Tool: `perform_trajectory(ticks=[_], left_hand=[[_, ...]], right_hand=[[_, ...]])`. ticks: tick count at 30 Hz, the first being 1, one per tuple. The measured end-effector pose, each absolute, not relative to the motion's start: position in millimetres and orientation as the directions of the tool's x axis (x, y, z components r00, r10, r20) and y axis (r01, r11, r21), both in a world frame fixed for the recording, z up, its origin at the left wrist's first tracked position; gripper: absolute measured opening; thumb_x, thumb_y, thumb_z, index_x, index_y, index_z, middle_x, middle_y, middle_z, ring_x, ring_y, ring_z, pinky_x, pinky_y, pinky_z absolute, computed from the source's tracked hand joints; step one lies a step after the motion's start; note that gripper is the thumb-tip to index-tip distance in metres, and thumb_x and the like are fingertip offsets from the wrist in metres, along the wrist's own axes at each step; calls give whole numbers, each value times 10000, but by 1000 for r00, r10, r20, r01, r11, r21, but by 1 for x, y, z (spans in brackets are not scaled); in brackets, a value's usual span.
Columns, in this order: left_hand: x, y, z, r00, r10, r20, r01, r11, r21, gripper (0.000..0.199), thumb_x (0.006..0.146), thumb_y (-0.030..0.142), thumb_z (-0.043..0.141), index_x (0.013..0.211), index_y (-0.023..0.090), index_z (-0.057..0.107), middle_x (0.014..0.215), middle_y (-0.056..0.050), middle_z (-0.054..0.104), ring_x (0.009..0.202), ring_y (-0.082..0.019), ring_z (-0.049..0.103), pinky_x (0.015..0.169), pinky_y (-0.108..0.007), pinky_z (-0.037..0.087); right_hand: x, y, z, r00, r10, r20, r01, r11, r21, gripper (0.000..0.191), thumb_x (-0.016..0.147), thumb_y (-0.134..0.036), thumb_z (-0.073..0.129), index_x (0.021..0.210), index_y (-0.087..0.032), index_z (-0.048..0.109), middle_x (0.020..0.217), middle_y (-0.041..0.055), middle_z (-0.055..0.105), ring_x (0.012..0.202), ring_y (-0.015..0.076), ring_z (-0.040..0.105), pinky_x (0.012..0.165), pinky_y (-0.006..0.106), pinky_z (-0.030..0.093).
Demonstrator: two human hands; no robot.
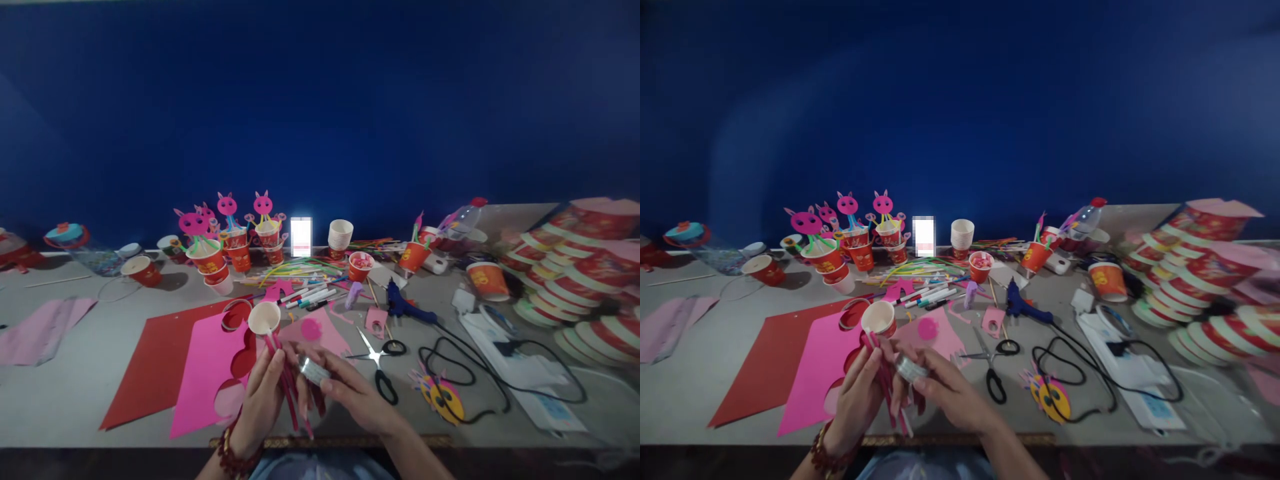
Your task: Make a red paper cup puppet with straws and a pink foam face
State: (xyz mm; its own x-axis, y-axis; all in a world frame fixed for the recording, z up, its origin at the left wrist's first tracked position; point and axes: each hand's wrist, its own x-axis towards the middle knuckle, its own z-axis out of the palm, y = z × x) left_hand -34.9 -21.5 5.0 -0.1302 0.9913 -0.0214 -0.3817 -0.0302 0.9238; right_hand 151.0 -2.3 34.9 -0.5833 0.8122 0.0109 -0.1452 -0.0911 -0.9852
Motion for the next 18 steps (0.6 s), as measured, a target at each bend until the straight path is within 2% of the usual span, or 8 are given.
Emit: perform_trajectory(ticks=[4, 7, 9, 14, 18], left_hand=[[-28, -20, 24, -36, 997, -69, -454, 46, 890, 213, 875, 425, 648, 845, 216, 678, 616, -26, 697, 542, -215, 672, 506, -310, 575], [-22, -20, 32, 16, 999, -49, -532, 50, 845, 253, 907, 443, 608, 831, 204, 634, 543, 6, 659, 433, -168, 615, 480, -289, 550], [-22, -22, 30, 7, 999, -41, -527, 38, 849, 227, 903, 427, 629, 862, 204, 626, 551, 18, 663, 397, -147, 585, 470, -274, 538], [-26, -20, 25, 30, 998, -53, -574, 61, 816, 218, 940, 417, 578, 865, 217, 624, 473, 48, 613, 327, -115, 506, 440, -253, 514], [-23, -13, 35, 59, 997, -55, -617, 80, 783, 231, 963, 406, 537, 859, 214, 612, 521, 37, 638, 310, -98, 475, 400, -241, 487]], right_hand=[[152, -1, 34, -624, 781, 7, -107, -77, -991, 473, 923, -594, 559, 1231, -241, 624, 931, 44, 696, 775, 182, 639, 674, 268, 522], [152, 1, 37, -583, 812, -22, 50, 9, -999, 345, 971, -516, 523, 1085, -217, 653, 864, 19, 675, 732, 156, 603, 660, 242, 483], [152, 1, 40, -577, 817, -24, 112, 50, -992, 337, 988, -501, 497, 984, -200, 648, 791, 0, 655, 682, 141, 574, 640, 232, 458], [149, 1, 47, -607, 794, 22, 100, 104, -990, 365, 1009, -501, 461, 892, -185, 600, 735, -9, 617, 669, 130, 555, 644, 228, 429], [146, 0, 46, -636, 771, -30, 56, 7, -998, 331, 1025, -464, 427, 955, -192, 601, 675, -25, 603, 572, 112, 537, 559, 211, 411]])
